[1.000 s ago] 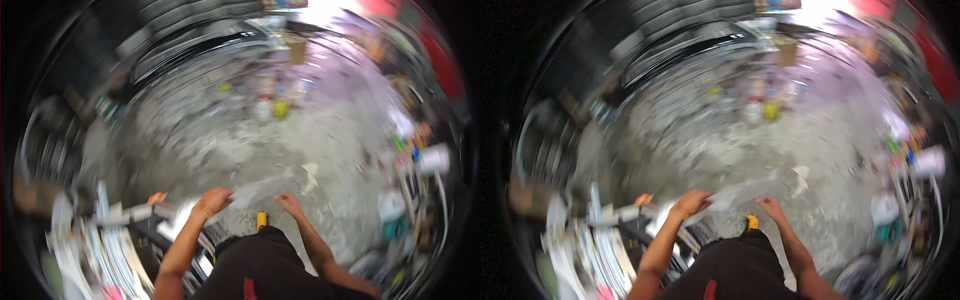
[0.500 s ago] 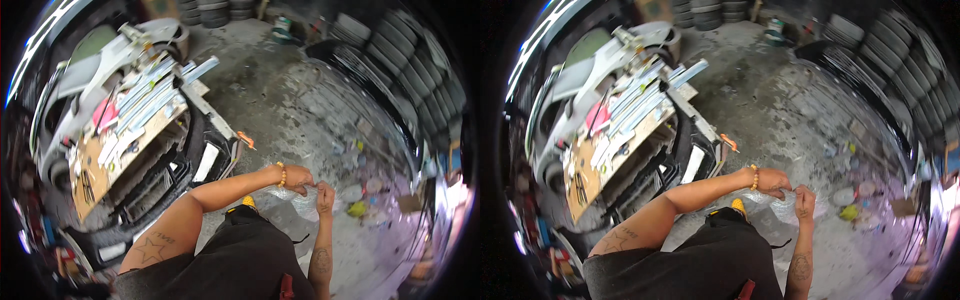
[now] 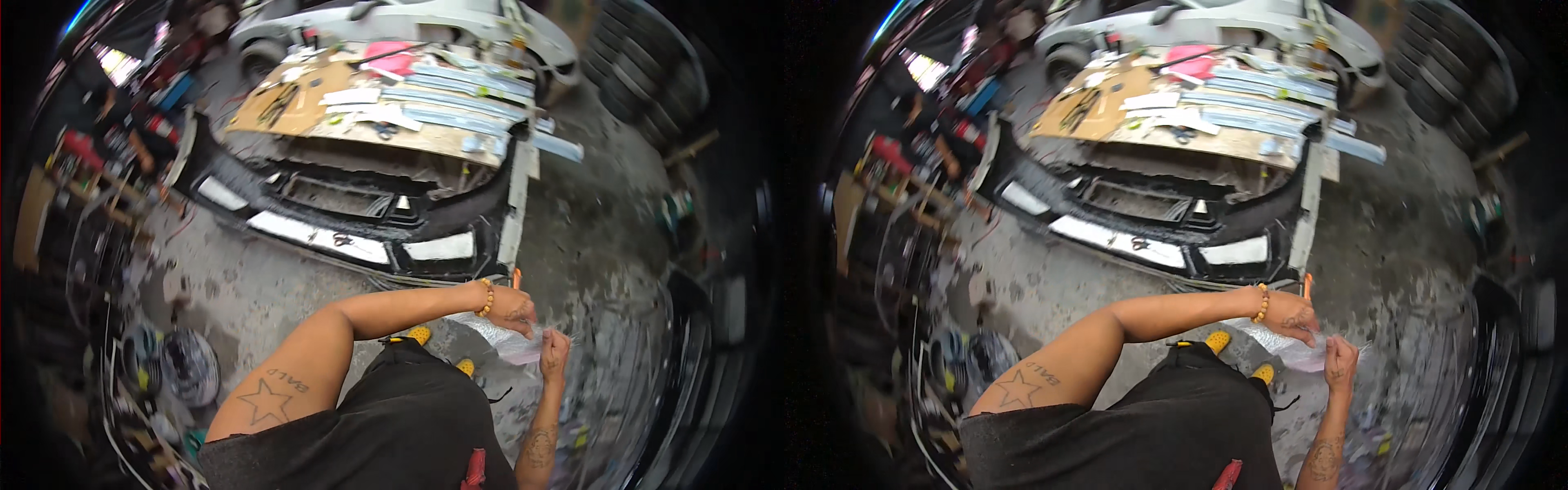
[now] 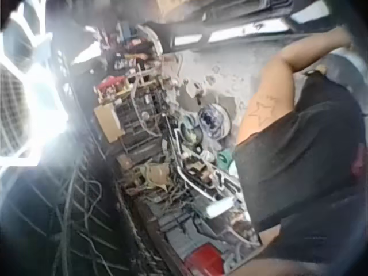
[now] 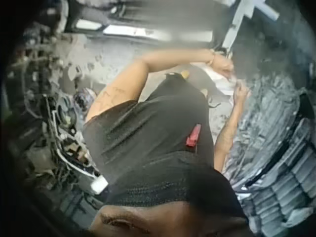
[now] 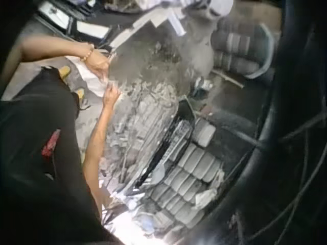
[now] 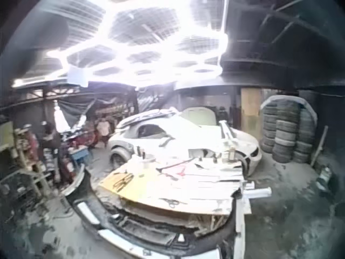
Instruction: The person cuts strips of white fiberglass mat from a larger sheet using scissors. They place the cut mat onto a black carbon fiber car bumper, smoothing it into position. The person repeats this process, cutting additional strips and applying them to different sections of the bumper.
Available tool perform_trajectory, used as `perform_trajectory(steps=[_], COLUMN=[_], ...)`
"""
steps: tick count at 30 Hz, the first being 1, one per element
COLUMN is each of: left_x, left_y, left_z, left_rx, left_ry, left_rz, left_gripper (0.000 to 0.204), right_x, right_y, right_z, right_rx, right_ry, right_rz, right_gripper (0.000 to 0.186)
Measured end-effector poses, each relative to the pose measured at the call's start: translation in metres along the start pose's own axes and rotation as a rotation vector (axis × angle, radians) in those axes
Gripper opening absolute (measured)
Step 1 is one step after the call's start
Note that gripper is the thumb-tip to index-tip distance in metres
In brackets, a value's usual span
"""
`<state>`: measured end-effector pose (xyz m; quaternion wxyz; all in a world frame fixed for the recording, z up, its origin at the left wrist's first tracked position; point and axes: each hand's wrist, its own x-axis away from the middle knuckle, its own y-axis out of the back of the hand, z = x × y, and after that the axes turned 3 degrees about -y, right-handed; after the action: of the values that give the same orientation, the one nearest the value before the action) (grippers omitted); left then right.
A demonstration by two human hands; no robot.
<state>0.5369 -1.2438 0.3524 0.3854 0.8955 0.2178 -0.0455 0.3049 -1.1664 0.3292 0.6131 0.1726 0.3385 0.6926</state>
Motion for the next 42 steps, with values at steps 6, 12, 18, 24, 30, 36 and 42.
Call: perform_trajectory(steps=[6, 12, 18, 24, 30, 36, 42], left_x=[0.017, 0.042, 0.123, 0.22, 0.314, 0.391, 0.499], left_y=[0.014, -0.007, -0.025, -0.052, -0.079, -0.069, -0.058], left_z=[-0.045, -0.074, -0.113, -0.145, -0.161, -0.151, -0.151], left_rx=[0.096, 0.042, -0.104, -0.154, -0.249, -0.24, -0.271], left_ry=[0.295, 0.425, 0.611, 0.787, 0.768, 0.863, 0.935], left_rz=[-0.12, -0.363, -0.494, -0.72, -0.928, -1.011, -1.162], left_gripper=[0.046, 0.043, 0.04, 0.046, 0.036, 0.029, 0.028], right_x=[-0.034, -0.047, -0.066, -0.071, -0.051, -0.06, -0.061], right_y=[-0.02, -0.057, -0.097, -0.156, -0.228, -0.309, -0.42], right_z=[-0.027, -0.022, 0.038, 0.137, 0.207, 0.241, 0.32], right_rx=[-0.134, -0.336, -0.249, -0.178, -0.059, 0.05, -0.158], right_ry=[0.266, 0.328, 0.598, 0.72, 0.761, 0.638, 0.797], right_rz=[0.091, 0.174, 0.429, 0.695, 0.767, 0.904, 0.863], right_gripper=[0.05, 0.045, 0.038, 0.039, 0.042, 0.048, 0.051])
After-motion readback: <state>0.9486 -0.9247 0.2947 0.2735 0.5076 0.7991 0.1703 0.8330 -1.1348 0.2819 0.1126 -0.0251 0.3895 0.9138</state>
